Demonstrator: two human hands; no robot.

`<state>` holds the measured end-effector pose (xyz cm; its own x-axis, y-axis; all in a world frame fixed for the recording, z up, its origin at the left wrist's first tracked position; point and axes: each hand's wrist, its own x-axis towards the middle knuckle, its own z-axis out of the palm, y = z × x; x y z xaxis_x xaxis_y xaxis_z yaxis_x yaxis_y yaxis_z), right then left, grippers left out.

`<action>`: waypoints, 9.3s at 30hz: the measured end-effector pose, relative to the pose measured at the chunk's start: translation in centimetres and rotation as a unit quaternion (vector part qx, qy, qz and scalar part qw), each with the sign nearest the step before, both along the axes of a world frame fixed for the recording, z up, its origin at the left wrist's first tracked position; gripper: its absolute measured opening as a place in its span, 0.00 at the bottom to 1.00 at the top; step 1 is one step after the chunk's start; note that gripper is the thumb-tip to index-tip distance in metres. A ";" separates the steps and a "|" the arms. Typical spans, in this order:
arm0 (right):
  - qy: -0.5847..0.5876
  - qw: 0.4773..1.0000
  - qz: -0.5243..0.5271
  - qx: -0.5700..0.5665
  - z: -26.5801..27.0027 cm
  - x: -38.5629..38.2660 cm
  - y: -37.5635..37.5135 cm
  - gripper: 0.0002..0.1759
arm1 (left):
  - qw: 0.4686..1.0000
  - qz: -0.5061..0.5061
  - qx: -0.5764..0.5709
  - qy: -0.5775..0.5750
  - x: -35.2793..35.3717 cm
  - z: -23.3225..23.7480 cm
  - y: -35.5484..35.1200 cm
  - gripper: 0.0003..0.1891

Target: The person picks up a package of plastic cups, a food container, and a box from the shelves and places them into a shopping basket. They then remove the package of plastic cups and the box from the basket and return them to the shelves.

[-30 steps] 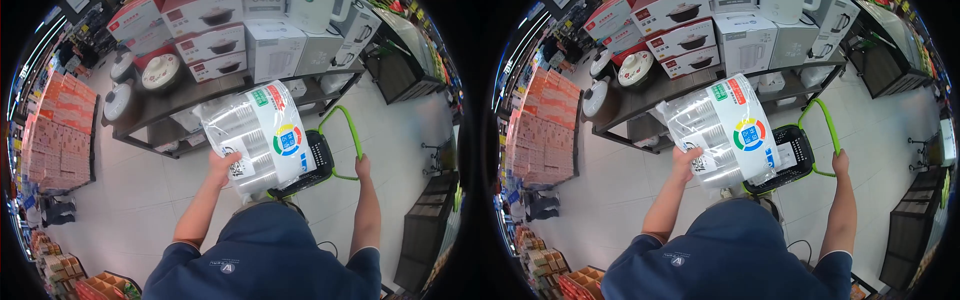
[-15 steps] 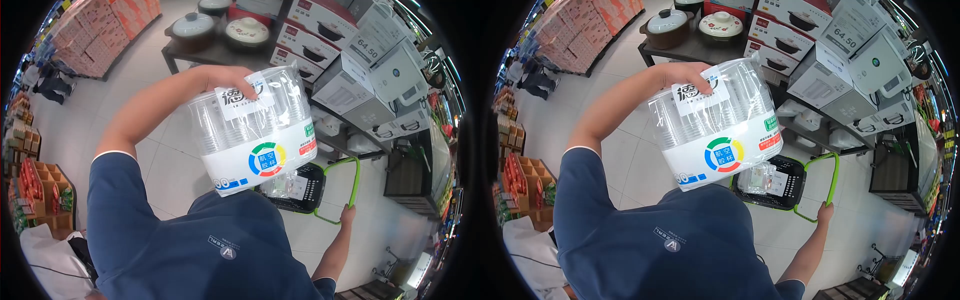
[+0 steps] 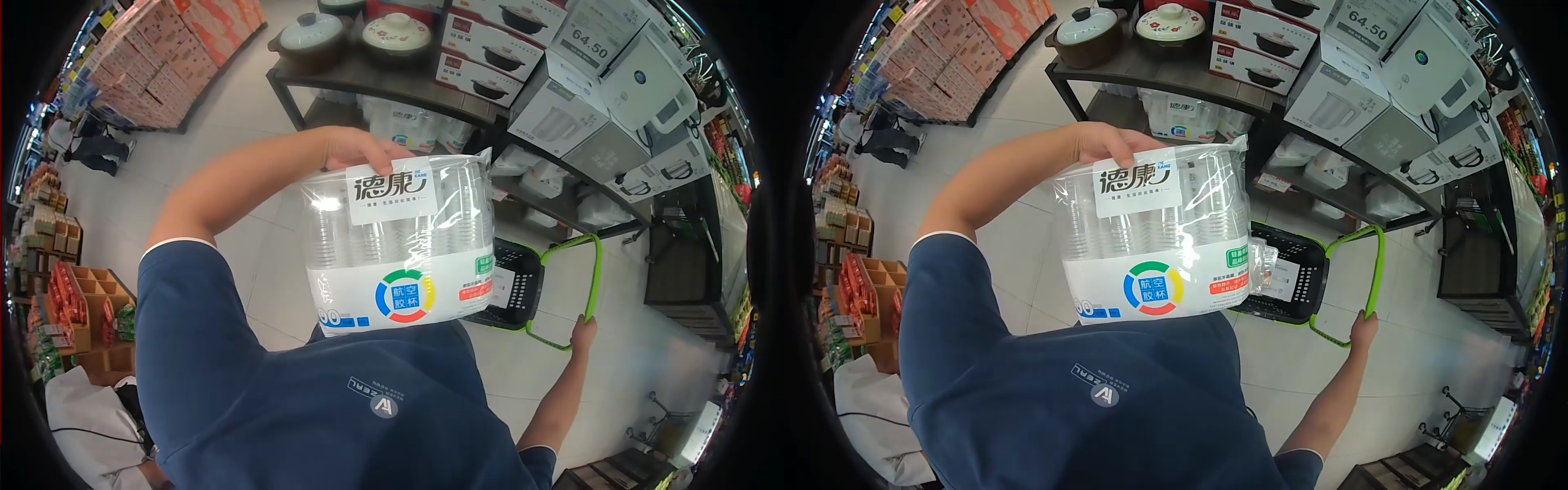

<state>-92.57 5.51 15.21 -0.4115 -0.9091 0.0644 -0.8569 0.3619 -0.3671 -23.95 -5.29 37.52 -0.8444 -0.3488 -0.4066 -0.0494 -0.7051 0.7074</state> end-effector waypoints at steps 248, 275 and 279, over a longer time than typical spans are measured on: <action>-0.506 0.791 -0.323 0.116 5.5 0.1 2.4 0.14 | 0.819 0.006 -0.348 -0.455 -36.6 -52.9 -5.9 0.27; -0.633 0.720 -0.231 0.169 4.9 -12.7 1.0 0.15 | 0.486 0.108 -0.387 -0.776 -46.1 -51.3 3.9 0.29; -0.623 0.715 -0.261 0.183 5.1 -12.5 0.6 0.15 | 0.482 0.031 -0.145 -0.863 -42.5 -50.1 3.6 0.32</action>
<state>-105.03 6.08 20.31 -0.2312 -0.4741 -0.8496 0.3391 0.7792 -0.5271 -66.45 -1.71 -12.57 0.6813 -0.6054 -0.4115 -0.7268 -0.6264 -0.2818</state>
